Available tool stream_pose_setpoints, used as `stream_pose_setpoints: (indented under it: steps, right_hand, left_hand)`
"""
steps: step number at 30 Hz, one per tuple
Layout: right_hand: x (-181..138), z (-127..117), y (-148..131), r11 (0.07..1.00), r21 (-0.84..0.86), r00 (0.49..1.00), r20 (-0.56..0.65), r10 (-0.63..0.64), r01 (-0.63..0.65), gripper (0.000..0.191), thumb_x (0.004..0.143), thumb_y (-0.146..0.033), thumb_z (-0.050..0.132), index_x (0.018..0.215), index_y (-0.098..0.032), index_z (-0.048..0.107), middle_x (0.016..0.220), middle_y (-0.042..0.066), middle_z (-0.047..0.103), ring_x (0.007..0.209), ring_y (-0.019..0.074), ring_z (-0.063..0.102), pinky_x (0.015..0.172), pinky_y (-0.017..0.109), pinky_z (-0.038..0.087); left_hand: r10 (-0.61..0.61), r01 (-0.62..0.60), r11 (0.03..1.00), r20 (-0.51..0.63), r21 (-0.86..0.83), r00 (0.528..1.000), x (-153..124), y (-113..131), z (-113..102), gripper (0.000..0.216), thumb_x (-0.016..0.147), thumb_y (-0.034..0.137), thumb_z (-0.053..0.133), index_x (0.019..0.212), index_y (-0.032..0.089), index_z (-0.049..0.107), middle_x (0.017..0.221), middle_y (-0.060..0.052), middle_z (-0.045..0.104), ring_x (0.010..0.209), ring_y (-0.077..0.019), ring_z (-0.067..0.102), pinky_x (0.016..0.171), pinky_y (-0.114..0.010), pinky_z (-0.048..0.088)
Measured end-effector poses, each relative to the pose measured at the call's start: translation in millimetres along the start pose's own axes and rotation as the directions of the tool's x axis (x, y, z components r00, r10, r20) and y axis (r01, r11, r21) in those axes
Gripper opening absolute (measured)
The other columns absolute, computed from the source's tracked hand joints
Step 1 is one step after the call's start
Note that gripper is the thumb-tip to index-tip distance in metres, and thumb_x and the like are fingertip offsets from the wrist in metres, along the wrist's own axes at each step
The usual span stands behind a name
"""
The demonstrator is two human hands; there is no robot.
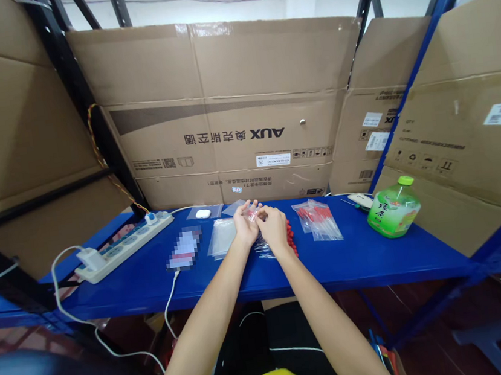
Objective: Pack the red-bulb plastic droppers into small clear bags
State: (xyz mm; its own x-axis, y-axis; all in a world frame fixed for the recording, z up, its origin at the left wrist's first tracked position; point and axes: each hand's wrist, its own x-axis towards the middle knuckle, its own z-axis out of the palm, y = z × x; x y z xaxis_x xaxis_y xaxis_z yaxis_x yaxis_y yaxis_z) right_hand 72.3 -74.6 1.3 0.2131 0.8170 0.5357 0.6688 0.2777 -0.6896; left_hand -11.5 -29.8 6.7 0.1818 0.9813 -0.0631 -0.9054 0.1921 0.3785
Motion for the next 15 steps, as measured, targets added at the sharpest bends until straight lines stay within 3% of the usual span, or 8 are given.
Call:
stream_pose_setpoints:
  steps: [3, 6, 9, 11, 15]
  right_hand:
    - [1, -3, -8, 0.985, -0.163, 0.998, -0.041, 0.042, -0.048, 0.004, 0.084, -0.021, 0.070, 0.082, -0.024, 0.070, 0.094, 0.004, 0.076, 0.093, 0.0213, 0.068, 0.080, 0.028, 0.048]
    - [1, -15, -4, 0.984, -0.175, 0.999, 0.037, 0.034, -0.027, 0.009, 0.088, -0.032, 0.071, 0.083, -0.026, 0.070, 0.089, 0.000, 0.075, 0.082, 0.0184, 0.068, 0.071, 0.026, 0.044]
    - [0, -38, 14, 0.980, -0.188, 0.996, 0.058, 0.072, -0.060, 0.019, 0.093, -0.043, 0.067, 0.084, -0.026, 0.071, 0.079, -0.001, 0.073, 0.074, 0.0177, 0.067, 0.068, 0.026, 0.043]
    - [-1, -54, 32, 0.971, -0.212, 0.991, 0.042, 0.123, -0.112, 0.019, 0.095, -0.043, 0.064, 0.091, -0.026, 0.072, 0.075, 0.000, 0.073, 0.073, 0.0184, 0.068, 0.068, 0.026, 0.044]
    - [-4, -72, 65, 0.950, -0.230, 0.962, 0.127, 0.243, -0.210, 0.023, 0.094, -0.044, 0.062, 0.095, -0.025, 0.075, 0.070, 0.001, 0.073, 0.068, 0.0190, 0.069, 0.066, 0.027, 0.046]
  left_hand:
    - [-0.004, 0.004, 1.000, -0.005, -0.020, 1.000, 0, 1, 0, 0.008, 0.082, 0.016, 0.053, 0.088, 0.017, 0.058, 0.084, -0.007, 0.068, 0.074, -0.0188, 0.067, 0.074, -0.033, 0.056]
    - [0.008, -0.012, 0.998, -0.062, -0.058, 0.998, 1, 4, -2, 0.006, 0.082, 0.016, 0.052, 0.085, 0.017, 0.057, 0.082, -0.007, 0.066, 0.074, -0.0182, 0.066, 0.075, -0.033, 0.057]
    - [0.008, -0.014, 0.999, -0.129, -0.046, 0.992, 2, 6, -4, 0.005, 0.084, 0.017, 0.053, 0.085, 0.018, 0.058, 0.083, -0.007, 0.065, 0.076, -0.0187, 0.065, 0.078, -0.035, 0.059]
    - [0.009, -0.012, 1.000, -0.161, -0.022, 0.987, 1, 7, -5, 0.003, 0.086, 0.018, 0.054, 0.085, 0.018, 0.056, 0.083, -0.007, 0.064, 0.078, -0.0195, 0.065, 0.077, -0.037, 0.060]
    - [0.013, -0.010, 1.000, -0.198, 0.015, 0.980, 1, 4, -5, 0.005, 0.088, 0.019, 0.055, 0.084, 0.020, 0.052, 0.086, -0.007, 0.064, 0.079, -0.0200, 0.065, 0.075, -0.038, 0.060]
